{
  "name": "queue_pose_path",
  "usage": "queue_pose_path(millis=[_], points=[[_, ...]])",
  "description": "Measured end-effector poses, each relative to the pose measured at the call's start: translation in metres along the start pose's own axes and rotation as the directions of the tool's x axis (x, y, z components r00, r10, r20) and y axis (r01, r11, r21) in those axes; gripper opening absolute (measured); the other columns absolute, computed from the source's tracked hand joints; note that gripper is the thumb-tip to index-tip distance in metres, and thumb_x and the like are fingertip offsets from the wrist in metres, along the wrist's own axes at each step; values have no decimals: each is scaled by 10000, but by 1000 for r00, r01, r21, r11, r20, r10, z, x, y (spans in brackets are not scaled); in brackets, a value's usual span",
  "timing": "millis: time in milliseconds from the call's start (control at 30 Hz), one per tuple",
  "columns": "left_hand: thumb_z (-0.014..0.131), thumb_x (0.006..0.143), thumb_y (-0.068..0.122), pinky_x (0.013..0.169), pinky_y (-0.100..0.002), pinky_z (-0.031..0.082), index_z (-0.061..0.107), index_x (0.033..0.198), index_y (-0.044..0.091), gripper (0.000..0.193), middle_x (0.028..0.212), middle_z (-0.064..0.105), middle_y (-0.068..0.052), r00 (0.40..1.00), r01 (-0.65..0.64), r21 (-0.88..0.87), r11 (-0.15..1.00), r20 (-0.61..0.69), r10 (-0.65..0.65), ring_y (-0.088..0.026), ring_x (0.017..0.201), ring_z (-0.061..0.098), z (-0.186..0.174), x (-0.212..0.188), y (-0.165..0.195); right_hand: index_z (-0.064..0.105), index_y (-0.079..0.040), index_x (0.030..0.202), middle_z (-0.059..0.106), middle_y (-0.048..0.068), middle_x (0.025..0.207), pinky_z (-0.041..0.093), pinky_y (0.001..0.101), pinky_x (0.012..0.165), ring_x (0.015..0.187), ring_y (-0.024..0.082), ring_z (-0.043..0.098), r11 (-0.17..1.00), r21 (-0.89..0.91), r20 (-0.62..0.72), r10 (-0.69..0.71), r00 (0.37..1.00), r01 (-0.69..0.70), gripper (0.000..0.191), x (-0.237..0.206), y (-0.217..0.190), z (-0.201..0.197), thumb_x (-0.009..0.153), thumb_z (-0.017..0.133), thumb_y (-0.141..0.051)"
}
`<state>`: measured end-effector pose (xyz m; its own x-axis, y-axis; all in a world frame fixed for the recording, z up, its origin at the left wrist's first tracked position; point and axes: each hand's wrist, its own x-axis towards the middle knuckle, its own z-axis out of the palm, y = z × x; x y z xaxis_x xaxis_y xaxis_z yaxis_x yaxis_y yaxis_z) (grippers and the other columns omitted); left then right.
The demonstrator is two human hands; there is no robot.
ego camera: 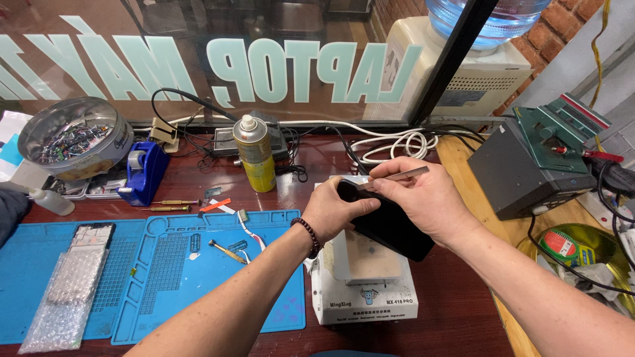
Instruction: The person uses a metal prying tool to separate the back cover of a smartphone from its frame, then opens the device to reveal the internal components. They proceed to unscrew several screws from the internal chassis using a screwdriver.
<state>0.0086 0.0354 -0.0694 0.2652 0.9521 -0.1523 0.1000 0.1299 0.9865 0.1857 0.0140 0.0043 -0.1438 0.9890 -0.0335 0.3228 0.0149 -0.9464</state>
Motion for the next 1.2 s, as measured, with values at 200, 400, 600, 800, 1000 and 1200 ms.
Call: queue_pose_path(millis=[200,400,600,800,1000,1200], points=[[884,722,290,568,-291,622,662,1024,-21,487,886,753,-97,1000,-6,17,1000,-9,6,-149,722,736,0,2,-3,727,-5,1084,777,88,995,589,269,786,902,132,725,999,36,-21,-16,1000,17,178,-1,3,0,931,679,-83],[888,718,284,558,-281,617,662,1026,-20,488,885,754,-92,1000,-7,4,1000,-14,7,-140,711,733,1,3,-5,721,-17,1063,792,67,985,598,255,786,906,114,745,1000,3,-25,-28,999,28,163,-1,3,1,930,666,-96],[883,719,270,562,-278,615,682,1035,1,461,903,753,-73,1000,26,-26,999,2,-26,-137,728,730,0,3,-5,731,-23,1046,790,64,961,593,257,760,875,107,734,996,-50,-23,-81,996,80,148,-5,4,3,936,675,-104],[877,740,278,572,-273,636,666,1054,5,467,915,757,-68,999,33,3,999,22,-33,-136,745,748,-1,4,-4,741,-31,1034,786,61,959,594,253,766,873,109,731,995,-75,-57,-71,996,66,136,-5,3,2,932,683,-100],[866,738,290,558,-279,625,702,1079,5,474,926,766,-75,1000,4,-18,1000,22,-4,-144,743,738,0,5,-6,729,-23,1052,782,73,994,600,258,806,915,120,743,996,-27,-57,-91,994,90,137,-4,4,0,934,676,-66],[884,708,300,573,-286,637,692,1081,19,505,936,770,-67,999,35,-15,999,-10,-35,-143,768,751,1,9,-7,716,-11,1056,780,86,1003,601,253,816,921,125,747,994,3,-41,-112,993,112,126,-1,9,-2,948,669,-55]])
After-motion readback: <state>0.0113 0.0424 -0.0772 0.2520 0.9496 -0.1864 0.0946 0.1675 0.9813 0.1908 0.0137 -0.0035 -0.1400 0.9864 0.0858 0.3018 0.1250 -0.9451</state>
